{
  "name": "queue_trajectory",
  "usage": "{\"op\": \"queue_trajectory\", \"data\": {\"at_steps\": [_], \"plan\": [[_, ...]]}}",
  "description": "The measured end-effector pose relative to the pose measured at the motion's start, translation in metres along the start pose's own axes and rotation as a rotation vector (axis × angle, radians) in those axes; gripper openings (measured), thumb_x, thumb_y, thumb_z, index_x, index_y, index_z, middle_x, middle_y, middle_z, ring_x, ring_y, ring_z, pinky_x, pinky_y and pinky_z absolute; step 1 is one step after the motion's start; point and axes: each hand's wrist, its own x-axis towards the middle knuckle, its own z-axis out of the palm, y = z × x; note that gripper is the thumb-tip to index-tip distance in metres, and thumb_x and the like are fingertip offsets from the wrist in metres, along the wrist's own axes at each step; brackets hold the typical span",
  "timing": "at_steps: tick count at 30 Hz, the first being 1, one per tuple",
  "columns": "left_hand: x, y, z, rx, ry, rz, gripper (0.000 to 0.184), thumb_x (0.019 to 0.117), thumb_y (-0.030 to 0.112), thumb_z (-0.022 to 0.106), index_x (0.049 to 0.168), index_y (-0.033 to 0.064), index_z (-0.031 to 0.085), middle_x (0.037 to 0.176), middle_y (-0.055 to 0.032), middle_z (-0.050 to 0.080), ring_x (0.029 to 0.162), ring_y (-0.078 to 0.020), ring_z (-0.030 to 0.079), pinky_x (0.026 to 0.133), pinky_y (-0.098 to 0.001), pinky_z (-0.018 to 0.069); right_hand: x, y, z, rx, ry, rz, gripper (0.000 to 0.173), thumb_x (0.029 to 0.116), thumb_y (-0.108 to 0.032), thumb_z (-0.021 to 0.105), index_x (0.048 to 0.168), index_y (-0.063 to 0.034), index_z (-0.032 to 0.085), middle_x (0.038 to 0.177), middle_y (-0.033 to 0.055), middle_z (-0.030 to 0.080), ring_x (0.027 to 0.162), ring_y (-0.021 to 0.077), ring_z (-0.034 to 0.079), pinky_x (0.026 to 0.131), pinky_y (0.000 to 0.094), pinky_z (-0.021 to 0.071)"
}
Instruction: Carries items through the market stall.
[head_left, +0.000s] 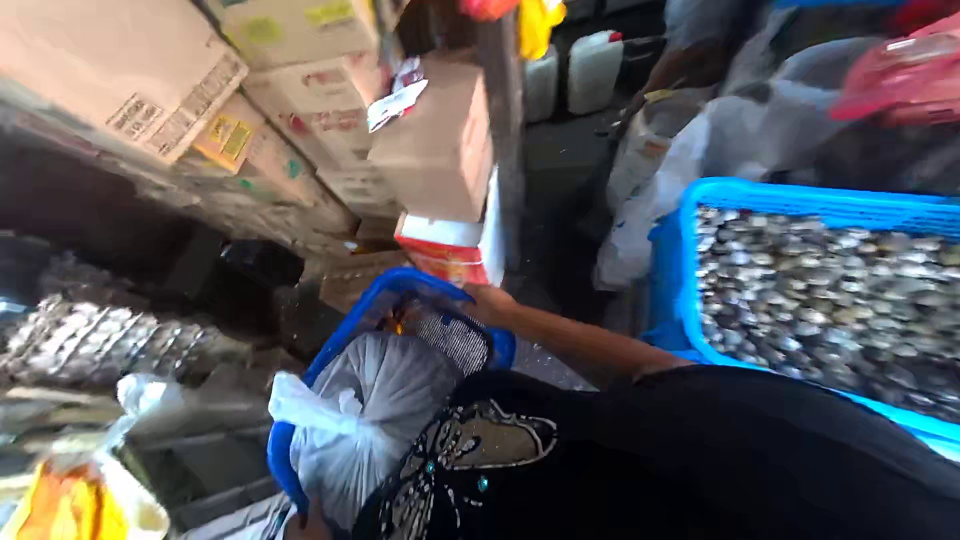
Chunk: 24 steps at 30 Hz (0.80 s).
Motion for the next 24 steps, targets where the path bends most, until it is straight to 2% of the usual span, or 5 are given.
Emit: {"op": "queue_trajectory", "data": {"at_steps": [7, 11, 14, 17, 24], "plan": [[0.096, 0.027, -0.019, -0.231, 0.128, -0.158, 0.039, 0.1064, 0.023, 0.056, 0.120, -0.0132, 0.063, 0.117, -0.0346, 0.064, 0.112, -0.0450, 0.061, 0.100, -0.0619, 0.0441, 0.136, -0.064, 0.022, -0.118, -0.001, -0.074, 0.047, 0.1067, -0.039, 0.054, 0.136, -0.0021, 0.060, 0.125, 0.0263, 0.066, 0.117, 0.0450, 0.064, 0.099, 0.0657, 0.0483], [0.173, 0.046, -0.026, -0.320, 0.061, -0.175, 0.037, 0.1065, 0.021, 0.056, 0.120, -0.0129, 0.060, 0.106, -0.0280, 0.063, 0.092, -0.0302, 0.059, 0.086, -0.0487, 0.0476, 0.183, -0.084, 0.035, -0.163, 0.037, -0.009, 0.048, 0.1067, -0.041, 0.053, 0.138, -0.0049, 0.060, 0.125, 0.0264, 0.066, 0.119, 0.0465, 0.063, 0.099, 0.0680, 0.0470], [0.251, 0.064, -0.028, -0.300, -0.004, -0.089, 0.035, 0.1055, 0.021, 0.057, 0.119, -0.0109, 0.062, 0.101, -0.0237, 0.063, 0.085, -0.0251, 0.057, 0.081, -0.0449, 0.0480, 0.215, -0.082, 0.046, -0.106, 0.147, 0.036, 0.045, 0.1056, -0.038, 0.056, 0.130, -0.0014, 0.064, 0.118, 0.0277, 0.068, 0.113, 0.0476, 0.065, 0.095, 0.0690, 0.0485], [0.340, 0.089, -0.028, -0.203, -0.107, -0.022, 0.040, 0.1068, 0.025, 0.055, 0.125, -0.0101, 0.062, 0.115, -0.0291, 0.065, 0.104, -0.0356, 0.063, 0.094, -0.0534, 0.0488, 0.236, -0.089, 0.057, -0.031, 0.251, 0.125, 0.042, 0.1047, -0.035, 0.059, 0.127, 0.0000, 0.065, 0.114, 0.0281, 0.069, 0.108, 0.0484, 0.066, 0.092, 0.0706, 0.0489], [0.515, 0.190, -0.017, -0.064, -0.268, 0.207, 0.051, 0.1087, 0.033, 0.050, 0.133, -0.0117, 0.057, 0.135, -0.0328, 0.058, 0.130, -0.0419, 0.053, 0.112, -0.0568, 0.0382, 0.252, -0.126, 0.111, 0.089, 0.384, 0.553, 0.041, 0.1048, -0.031, 0.058, 0.130, 0.0019, 0.060, 0.114, 0.0286, 0.067, 0.109, 0.0468, 0.066, 0.094, 0.0661, 0.0494]]}}
